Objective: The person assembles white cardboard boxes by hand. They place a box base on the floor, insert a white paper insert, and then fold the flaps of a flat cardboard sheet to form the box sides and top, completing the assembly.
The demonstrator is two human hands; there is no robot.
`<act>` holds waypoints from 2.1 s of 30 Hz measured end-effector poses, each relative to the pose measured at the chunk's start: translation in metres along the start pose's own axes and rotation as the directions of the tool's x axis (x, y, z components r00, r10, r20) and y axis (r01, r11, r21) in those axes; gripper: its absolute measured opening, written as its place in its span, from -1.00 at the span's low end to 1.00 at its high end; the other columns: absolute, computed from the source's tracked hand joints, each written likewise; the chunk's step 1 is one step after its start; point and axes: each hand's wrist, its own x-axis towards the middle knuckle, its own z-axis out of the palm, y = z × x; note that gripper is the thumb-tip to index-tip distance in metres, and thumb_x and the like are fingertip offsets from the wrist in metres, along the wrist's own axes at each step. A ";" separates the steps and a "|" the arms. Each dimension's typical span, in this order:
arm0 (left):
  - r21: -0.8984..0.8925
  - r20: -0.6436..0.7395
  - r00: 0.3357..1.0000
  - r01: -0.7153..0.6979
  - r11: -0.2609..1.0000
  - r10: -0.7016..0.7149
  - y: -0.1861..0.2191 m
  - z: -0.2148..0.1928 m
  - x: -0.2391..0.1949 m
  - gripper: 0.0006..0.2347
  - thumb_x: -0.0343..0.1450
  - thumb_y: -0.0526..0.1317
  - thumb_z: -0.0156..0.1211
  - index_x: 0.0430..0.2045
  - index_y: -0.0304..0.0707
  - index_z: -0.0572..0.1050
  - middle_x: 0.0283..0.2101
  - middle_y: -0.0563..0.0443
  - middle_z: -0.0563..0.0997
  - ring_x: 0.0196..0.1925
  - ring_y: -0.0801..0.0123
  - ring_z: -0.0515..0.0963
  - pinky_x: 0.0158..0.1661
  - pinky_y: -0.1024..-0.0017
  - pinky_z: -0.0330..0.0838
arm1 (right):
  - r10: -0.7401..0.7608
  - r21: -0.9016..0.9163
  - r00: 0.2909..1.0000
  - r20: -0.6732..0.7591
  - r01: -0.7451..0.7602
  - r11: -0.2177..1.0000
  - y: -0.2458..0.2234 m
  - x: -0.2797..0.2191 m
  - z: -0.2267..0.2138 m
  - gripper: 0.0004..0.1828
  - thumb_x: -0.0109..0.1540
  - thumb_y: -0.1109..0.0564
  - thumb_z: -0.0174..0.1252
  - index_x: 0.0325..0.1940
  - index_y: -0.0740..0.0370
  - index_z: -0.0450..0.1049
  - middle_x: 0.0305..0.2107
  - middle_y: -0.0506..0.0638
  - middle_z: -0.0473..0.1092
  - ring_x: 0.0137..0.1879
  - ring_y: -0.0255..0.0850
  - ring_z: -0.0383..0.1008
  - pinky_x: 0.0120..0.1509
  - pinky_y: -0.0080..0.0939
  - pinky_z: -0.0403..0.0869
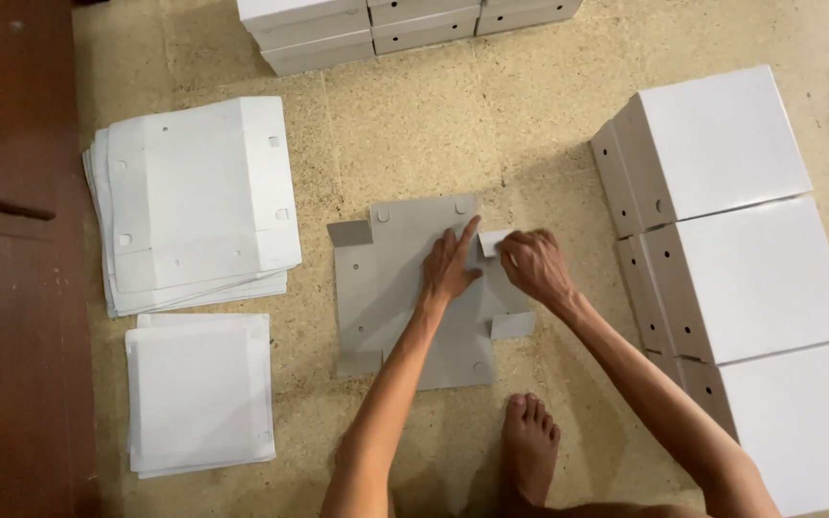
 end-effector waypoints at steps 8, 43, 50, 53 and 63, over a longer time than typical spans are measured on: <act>0.219 -0.043 0.992 -0.103 0.970 0.115 -0.025 0.040 0.010 -0.41 0.33 -0.07 0.18 0.32 0.23 0.17 -0.09 -0.05 0.26 -0.03 0.07 0.40 -0.25 0.14 0.46 | 0.003 0.034 0.985 0.171 -0.009 0.999 -0.004 -0.031 0.016 -0.59 0.24 0.18 0.07 0.20 0.14 0.41 0.15 -0.02 0.30 0.26 0.02 0.33 0.17 0.10 0.45; 0.678 -0.111 0.987 0.159 0.718 -0.113 0.006 0.073 0.011 -0.20 0.28 0.45 -0.10 0.41 0.29 -0.11 -0.07 0.01 0.32 -0.18 0.29 0.29 -0.27 0.22 0.22 | 0.034 -0.369 0.994 0.101 0.006 0.930 0.017 -0.018 0.012 -0.64 0.24 0.17 -0.02 0.09 -0.04 0.50 0.00 -0.19 0.36 0.29 -0.09 0.24 0.22 0.08 0.24; 0.755 -0.096 0.978 0.193 0.627 -0.185 0.016 0.082 0.013 -0.20 0.29 0.47 -0.19 0.41 0.32 -0.18 -0.06 -0.02 0.31 -0.16 0.24 0.29 -0.27 0.21 0.22 | 0.073 -0.377 0.990 0.122 -0.022 0.926 0.011 -0.015 0.001 -0.59 0.26 0.12 0.03 0.19 -0.10 0.45 0.20 -0.12 0.27 0.35 -0.01 0.19 0.25 0.15 0.23; 0.815 -0.126 0.969 0.223 0.535 -0.212 0.020 0.084 0.014 -0.18 0.27 0.49 -0.23 0.41 0.34 -0.23 -0.04 -0.01 0.30 -0.15 0.21 0.30 -0.27 0.21 0.24 | 0.028 -0.405 0.990 0.136 0.030 0.914 -0.011 -0.001 0.016 -0.58 0.24 0.15 0.01 0.18 -0.10 0.46 0.21 -0.14 0.26 0.36 -0.05 0.17 0.26 0.09 0.21; 0.772 -0.143 0.984 0.176 0.611 -0.104 0.006 0.077 0.010 -0.17 0.21 0.52 -0.21 0.40 0.35 -0.10 -0.13 0.06 0.32 -0.21 0.28 0.29 -0.31 0.27 0.23 | 0.156 -0.328 0.986 0.061 -0.128 0.936 0.019 -0.015 0.021 -0.58 0.18 0.11 0.08 0.10 -0.23 0.52 0.05 -0.11 0.25 0.29 -0.01 0.23 0.20 0.18 0.24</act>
